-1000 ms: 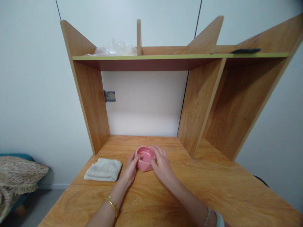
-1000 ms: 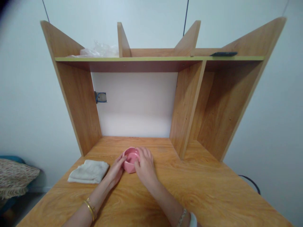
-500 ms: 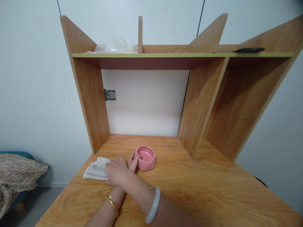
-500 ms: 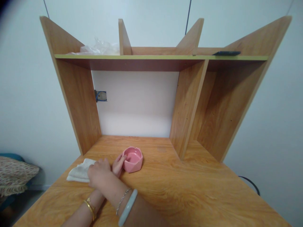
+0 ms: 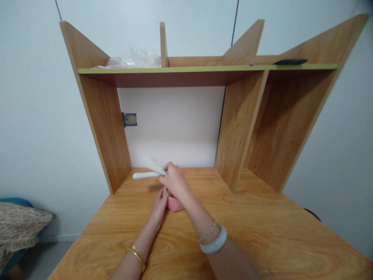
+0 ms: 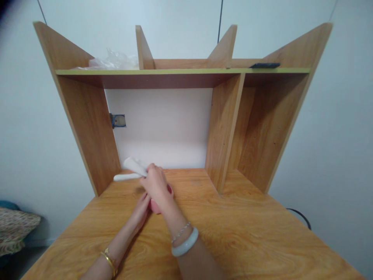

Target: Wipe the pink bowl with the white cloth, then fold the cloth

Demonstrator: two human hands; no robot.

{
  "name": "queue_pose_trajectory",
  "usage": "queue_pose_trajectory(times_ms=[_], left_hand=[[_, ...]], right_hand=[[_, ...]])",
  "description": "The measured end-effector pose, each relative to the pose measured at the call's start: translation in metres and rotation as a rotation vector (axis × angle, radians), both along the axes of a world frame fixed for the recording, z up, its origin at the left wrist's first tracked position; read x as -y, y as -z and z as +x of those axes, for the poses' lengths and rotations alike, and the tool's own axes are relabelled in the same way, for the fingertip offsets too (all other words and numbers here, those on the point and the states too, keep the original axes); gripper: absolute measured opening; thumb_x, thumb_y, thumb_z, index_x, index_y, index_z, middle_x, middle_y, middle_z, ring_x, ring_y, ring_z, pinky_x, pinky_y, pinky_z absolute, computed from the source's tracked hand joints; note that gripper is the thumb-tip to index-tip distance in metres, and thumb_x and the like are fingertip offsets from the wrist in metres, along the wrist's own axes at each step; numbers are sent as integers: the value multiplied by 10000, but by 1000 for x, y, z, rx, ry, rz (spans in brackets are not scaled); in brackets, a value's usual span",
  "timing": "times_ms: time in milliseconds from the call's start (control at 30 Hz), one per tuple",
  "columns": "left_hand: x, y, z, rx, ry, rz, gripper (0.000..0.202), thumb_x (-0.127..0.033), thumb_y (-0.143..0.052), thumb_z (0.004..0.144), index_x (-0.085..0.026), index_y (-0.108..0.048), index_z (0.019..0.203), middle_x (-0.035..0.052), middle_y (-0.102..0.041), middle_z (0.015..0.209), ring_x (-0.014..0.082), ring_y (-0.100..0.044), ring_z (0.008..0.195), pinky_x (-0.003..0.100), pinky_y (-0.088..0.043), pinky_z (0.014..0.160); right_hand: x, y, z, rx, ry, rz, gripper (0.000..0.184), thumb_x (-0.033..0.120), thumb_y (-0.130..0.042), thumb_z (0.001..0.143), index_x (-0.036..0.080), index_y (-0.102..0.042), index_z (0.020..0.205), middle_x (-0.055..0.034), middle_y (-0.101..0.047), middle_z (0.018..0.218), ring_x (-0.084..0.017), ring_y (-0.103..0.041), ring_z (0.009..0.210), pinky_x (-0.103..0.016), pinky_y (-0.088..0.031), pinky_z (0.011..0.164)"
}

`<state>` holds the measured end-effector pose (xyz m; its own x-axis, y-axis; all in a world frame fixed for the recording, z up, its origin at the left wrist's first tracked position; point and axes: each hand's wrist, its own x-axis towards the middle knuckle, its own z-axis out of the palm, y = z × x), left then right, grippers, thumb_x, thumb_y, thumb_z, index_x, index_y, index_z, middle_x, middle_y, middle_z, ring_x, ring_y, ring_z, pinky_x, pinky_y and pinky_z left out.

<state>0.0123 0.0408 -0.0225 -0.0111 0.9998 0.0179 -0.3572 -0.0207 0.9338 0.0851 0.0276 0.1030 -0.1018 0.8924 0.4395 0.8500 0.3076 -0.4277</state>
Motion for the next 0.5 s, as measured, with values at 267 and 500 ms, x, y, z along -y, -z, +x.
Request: queue_pose_trajectory(times_ms=[267,500], left_hand=[[4,2,1,50,16,-24,431,-403,-672,638,-157,-613,988,72,-651,991,191,-586,931,270,-419,834],[5,-1,2,60,-2,-38,449,-388,-682,621,-147,-614,994,85,-651,988,189,-595,913,277,-423,836]], right_hand=[[1,1,135,275,231,-218,162,130,-496,709,156,-544,862,-83,-622,820,-177,-559,748,-238,-309,583],[20,46,159,369,228,-394,163,141,-628,577,188,-588,728,-65,-630,800,-233,-565,806,-280,-327,643]])
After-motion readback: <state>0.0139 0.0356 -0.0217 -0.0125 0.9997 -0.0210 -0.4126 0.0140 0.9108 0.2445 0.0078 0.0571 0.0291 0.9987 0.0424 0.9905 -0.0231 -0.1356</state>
